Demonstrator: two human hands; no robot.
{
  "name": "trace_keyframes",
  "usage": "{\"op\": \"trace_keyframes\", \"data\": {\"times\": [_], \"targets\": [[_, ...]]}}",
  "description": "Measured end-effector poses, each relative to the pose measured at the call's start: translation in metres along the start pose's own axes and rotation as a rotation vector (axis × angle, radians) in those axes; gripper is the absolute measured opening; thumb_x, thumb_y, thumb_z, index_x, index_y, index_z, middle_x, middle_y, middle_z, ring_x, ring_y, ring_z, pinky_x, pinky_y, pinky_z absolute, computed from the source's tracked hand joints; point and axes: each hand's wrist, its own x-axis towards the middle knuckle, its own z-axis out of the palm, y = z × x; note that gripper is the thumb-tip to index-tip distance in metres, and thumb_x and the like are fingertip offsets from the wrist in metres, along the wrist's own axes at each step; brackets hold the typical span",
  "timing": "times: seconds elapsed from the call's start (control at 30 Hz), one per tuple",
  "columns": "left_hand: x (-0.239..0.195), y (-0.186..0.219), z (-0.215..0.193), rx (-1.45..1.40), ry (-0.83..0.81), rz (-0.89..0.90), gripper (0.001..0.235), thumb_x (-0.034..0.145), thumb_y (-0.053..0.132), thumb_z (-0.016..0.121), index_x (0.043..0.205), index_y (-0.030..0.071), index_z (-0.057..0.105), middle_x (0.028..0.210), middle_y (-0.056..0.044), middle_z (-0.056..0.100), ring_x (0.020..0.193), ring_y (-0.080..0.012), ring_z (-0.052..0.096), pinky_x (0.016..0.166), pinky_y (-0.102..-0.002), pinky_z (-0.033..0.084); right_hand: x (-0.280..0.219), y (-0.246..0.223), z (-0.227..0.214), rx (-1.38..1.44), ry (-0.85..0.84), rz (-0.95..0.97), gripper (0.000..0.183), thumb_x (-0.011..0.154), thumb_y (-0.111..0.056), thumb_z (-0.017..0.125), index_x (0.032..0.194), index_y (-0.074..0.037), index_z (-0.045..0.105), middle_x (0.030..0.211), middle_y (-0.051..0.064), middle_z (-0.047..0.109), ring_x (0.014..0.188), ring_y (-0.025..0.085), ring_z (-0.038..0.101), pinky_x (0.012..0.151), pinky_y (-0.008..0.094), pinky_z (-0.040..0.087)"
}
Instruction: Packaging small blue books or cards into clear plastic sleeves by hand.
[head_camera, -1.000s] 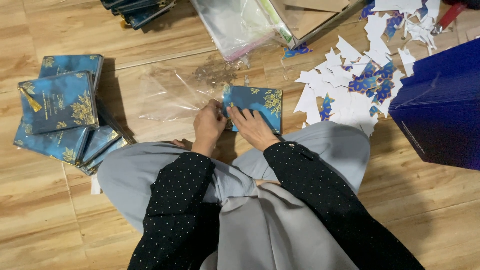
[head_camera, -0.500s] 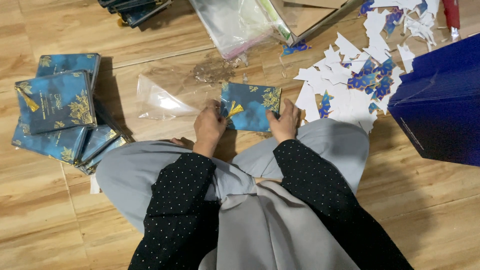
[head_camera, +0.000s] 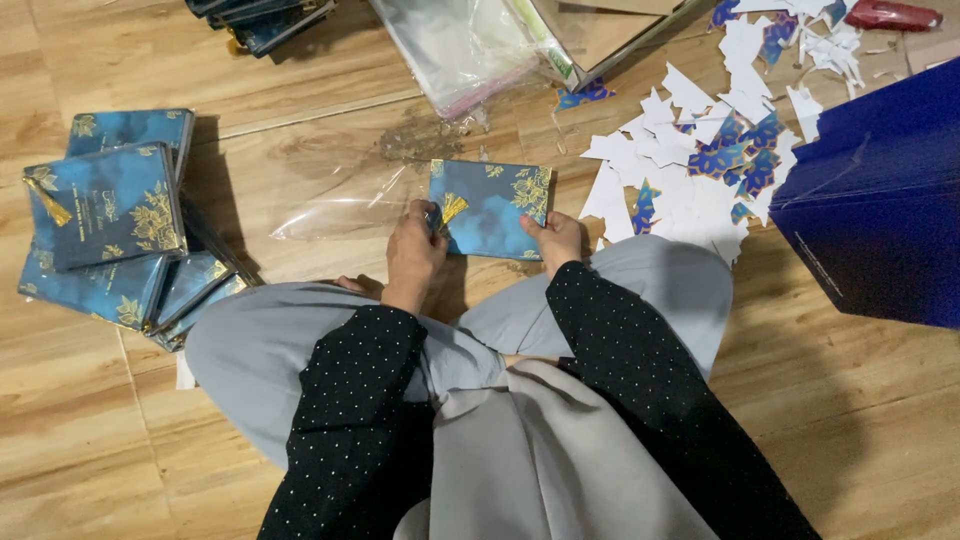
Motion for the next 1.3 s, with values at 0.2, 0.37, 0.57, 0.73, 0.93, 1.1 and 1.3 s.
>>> {"op": "trace_keyframes", "data": {"times": [0.2,0.37,0.57,0.73,0.93,1.1,1.3], "targets": [[0.022,0.035,-0.039,0.421,0.415,0.387,0.045,0.074,0.007,0.061,0.117,0.014,0.050,0.123,-0.009,0.041,0.109,-0.0313,0.037,0.085,-0.043,0.035,-0.040,-0.047,-0.001,0.094,-0.021,-0.011,0.030,0.086,-0.021,0.063,0.107,-0.001,0.056,0.085,0.008,0.057,0.084,0.014,0.053,0.077,0.025,0.045],[0.112,0.010,-0.022,0.678,0.038,0.290,0.030,0.089,0.018,0.044,0.114,0.027,0.058,0.117,-0.001,0.055,0.116,-0.0226,0.042,0.104,-0.054,0.006,-0.026,-0.037,0.001,0.183,-0.055,-0.034,0.023,0.089,-0.019,0.059,0.103,-0.002,0.056,0.084,0.006,0.058,0.080,0.013,0.052,0.076,0.025,0.046],[0.134,0.014,-0.053,0.449,-0.290,0.189,0.029,0.087,0.040,0.041,0.098,0.027,0.065,0.095,-0.001,0.066,0.098,-0.0245,0.058,0.092,-0.044,0.025,-0.019,-0.034,0.000,0.243,-0.130,-0.025,0.017,0.089,-0.020,0.058,0.100,-0.007,0.057,0.084,0.002,0.059,0.079,0.010,0.053,0.075,0.023,0.047],[0.136,0.008,-0.057,0.290,-0.426,0.074,0.035,0.081,0.057,0.045,0.096,0.033,0.066,0.101,-0.002,0.065,0.105,-0.0277,0.055,0.095,-0.042,0.032,-0.021,-0.038,-0.003,0.225,-0.183,0.035,0.018,0.091,-0.020,0.054,0.103,-0.007,0.056,0.087,0.002,0.059,0.081,0.012,0.056,0.078,0.024,0.047],[0.127,0.013,-0.049,0.090,-0.403,0.095,0.032,0.084,0.048,0.044,0.094,0.027,0.066,0.097,-0.009,0.064,0.105,-0.0321,0.054,0.096,-0.041,0.032,-0.019,-0.041,-0.003,0.239,-0.172,0.002,0.016,0.091,-0.020,0.054,0.101,-0.008,0.057,0.081,0.001,0.059,0.074,0.010,0.056,0.071,0.023,0.050],[0.112,0.000,-0.025,0.360,-0.016,0.327,0.023,0.090,0.043,0.043,0.098,0.033,0.062,0.106,0.001,0.044,0.110,-0.0233,0.034,0.098,-0.046,0.017,-0.016,-0.036,-0.002,0.213,-0.157,-0.020,0.016,0.091,-0.019,0.054,0.100,-0.007,0.057,0.080,0.001,0.060,0.070,0.010,0.057,0.068,0.023,0.050],[0.030,0.000,-0.039,0.186,0.337,-0.105,0.032,0.077,0.017,0.063,0.105,0.017,0.048,0.100,-0.005,0.049,0.099,-0.0290,0.048,0.081,-0.045,0.039,-0.010,-0.030,-0.001,0.231,-0.084,0.006,0.015,0.090,-0.021,0.057,0.097,-0.007,0.059,0.077,0.003,0.062,0.069,0.010,0.058,0.068,0.022,0.050]]}}
